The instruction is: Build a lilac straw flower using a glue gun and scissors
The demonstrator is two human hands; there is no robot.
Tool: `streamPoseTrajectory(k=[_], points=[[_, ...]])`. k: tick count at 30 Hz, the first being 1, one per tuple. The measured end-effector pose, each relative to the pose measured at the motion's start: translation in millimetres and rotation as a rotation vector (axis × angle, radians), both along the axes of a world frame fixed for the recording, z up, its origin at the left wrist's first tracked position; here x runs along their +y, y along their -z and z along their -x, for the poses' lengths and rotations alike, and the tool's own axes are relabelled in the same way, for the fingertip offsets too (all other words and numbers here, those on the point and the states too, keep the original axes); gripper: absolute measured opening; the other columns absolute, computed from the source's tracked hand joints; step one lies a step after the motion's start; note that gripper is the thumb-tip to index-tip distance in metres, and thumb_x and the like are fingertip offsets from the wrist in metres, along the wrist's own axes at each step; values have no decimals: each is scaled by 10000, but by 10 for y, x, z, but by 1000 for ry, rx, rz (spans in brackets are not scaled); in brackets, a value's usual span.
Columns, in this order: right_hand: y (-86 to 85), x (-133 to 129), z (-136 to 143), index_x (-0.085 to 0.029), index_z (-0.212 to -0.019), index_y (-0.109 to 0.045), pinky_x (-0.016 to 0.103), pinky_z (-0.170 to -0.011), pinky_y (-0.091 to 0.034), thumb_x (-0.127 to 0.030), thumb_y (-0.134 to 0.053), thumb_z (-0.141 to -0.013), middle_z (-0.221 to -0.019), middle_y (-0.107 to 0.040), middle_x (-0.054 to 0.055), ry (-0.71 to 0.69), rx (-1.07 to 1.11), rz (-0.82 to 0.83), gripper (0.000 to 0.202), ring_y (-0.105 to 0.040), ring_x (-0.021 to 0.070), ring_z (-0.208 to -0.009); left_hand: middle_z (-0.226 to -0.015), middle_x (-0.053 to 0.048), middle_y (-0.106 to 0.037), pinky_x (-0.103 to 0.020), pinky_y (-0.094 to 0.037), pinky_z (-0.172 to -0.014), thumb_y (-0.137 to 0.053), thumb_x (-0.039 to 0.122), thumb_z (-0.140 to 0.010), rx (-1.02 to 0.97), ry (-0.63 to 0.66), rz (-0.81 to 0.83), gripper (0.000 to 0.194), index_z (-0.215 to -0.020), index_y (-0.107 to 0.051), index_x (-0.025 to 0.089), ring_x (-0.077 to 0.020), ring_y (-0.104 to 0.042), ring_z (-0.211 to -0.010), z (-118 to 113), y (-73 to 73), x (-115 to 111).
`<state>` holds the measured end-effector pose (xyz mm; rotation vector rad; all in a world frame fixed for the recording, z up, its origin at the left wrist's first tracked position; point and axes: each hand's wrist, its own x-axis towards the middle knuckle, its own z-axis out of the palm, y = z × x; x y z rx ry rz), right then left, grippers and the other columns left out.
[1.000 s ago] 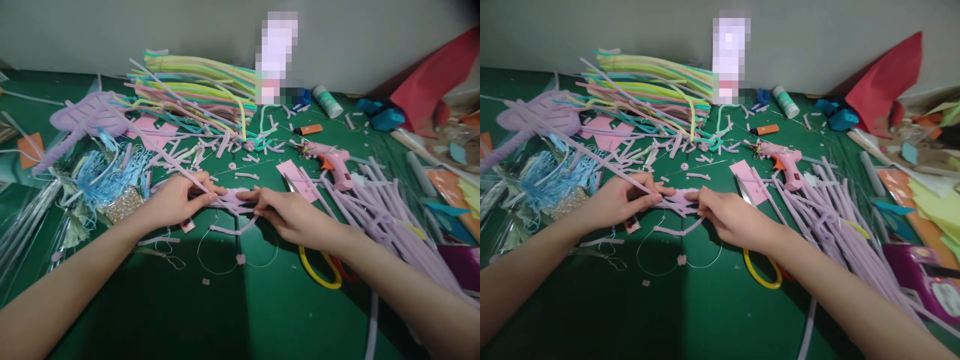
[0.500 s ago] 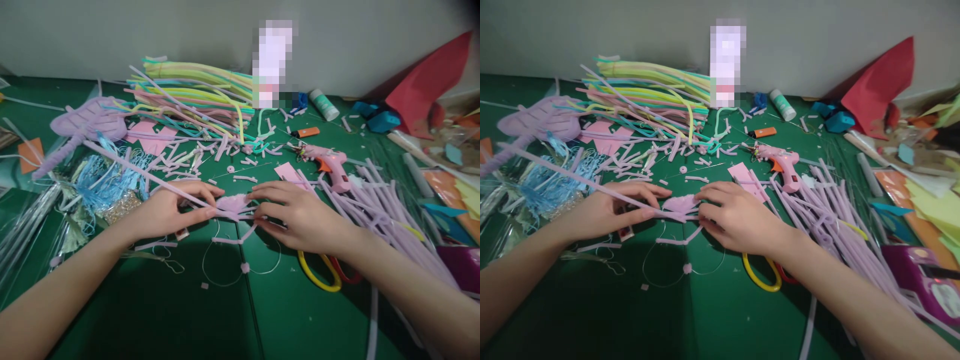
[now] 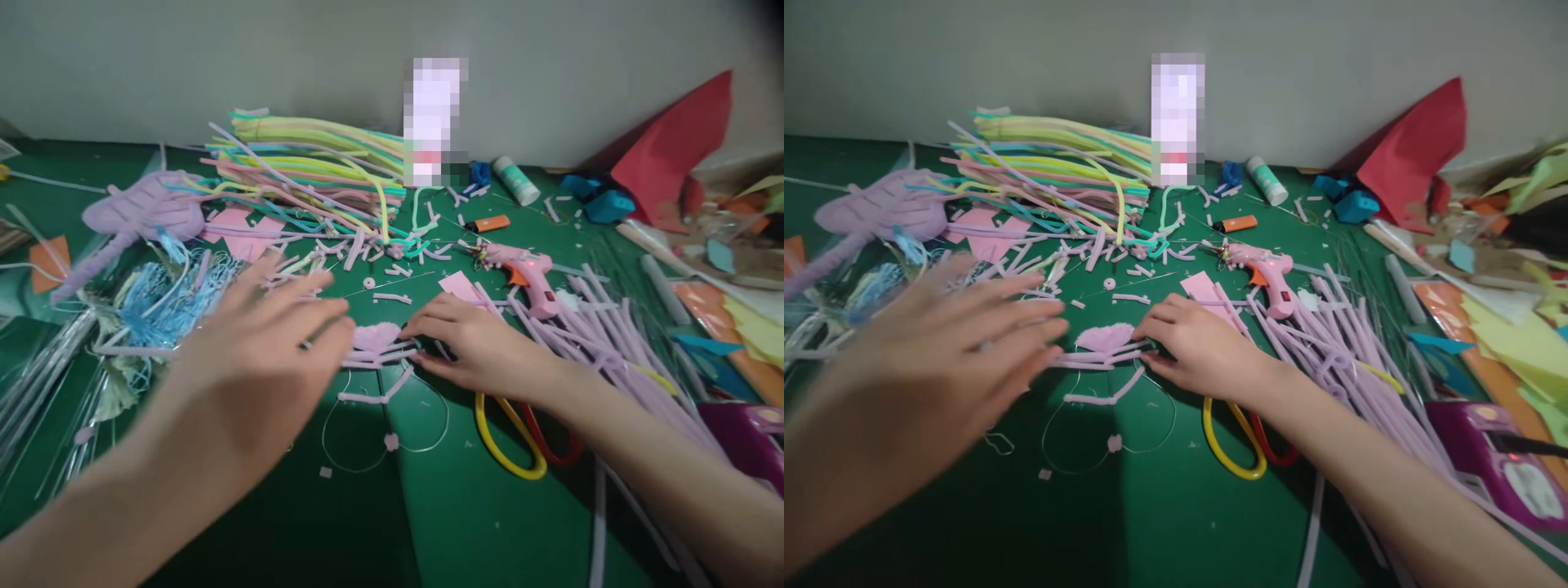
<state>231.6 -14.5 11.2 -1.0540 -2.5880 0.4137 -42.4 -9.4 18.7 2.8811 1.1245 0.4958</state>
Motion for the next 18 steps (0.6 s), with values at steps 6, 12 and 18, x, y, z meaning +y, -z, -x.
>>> streamPoseTrajectory(k=[6,12,18], points=[[54,14,84,-140,-872,-681,326,-706,-495,-168,-519,-949,-809,-692,84,-26,-86,-293,182,-599,212,-777,-1376,-208,-600,-474,-501,-1040,-381,346,-1031,154,85,-22,486,-1315,-579,6,-299,-590,-1263,-329,2,-328],[80,-39,144,-133,-916,-626,295,-607,-458,-175,-481,-958,-838,-661,89,144,-120,-289,157,-591,198,-721,-1493,-266,-424,-580,-429,-1060,-320,704,-909,271,141,-5,919,-1435,-425,-42,-396,-464,-1361,-278,281,-384],[9,-265,86,-156,-936,-620,233,-634,-475,-100,-534,-885,-834,-699,36,271,168,119,115,-630,132,-692,-1536,-247,-349,-552,-383,-1098,-391,832,-783,315,61,-4,1094,-1454,-408,-33,-392,-447,-1375,-381,232,-417]])
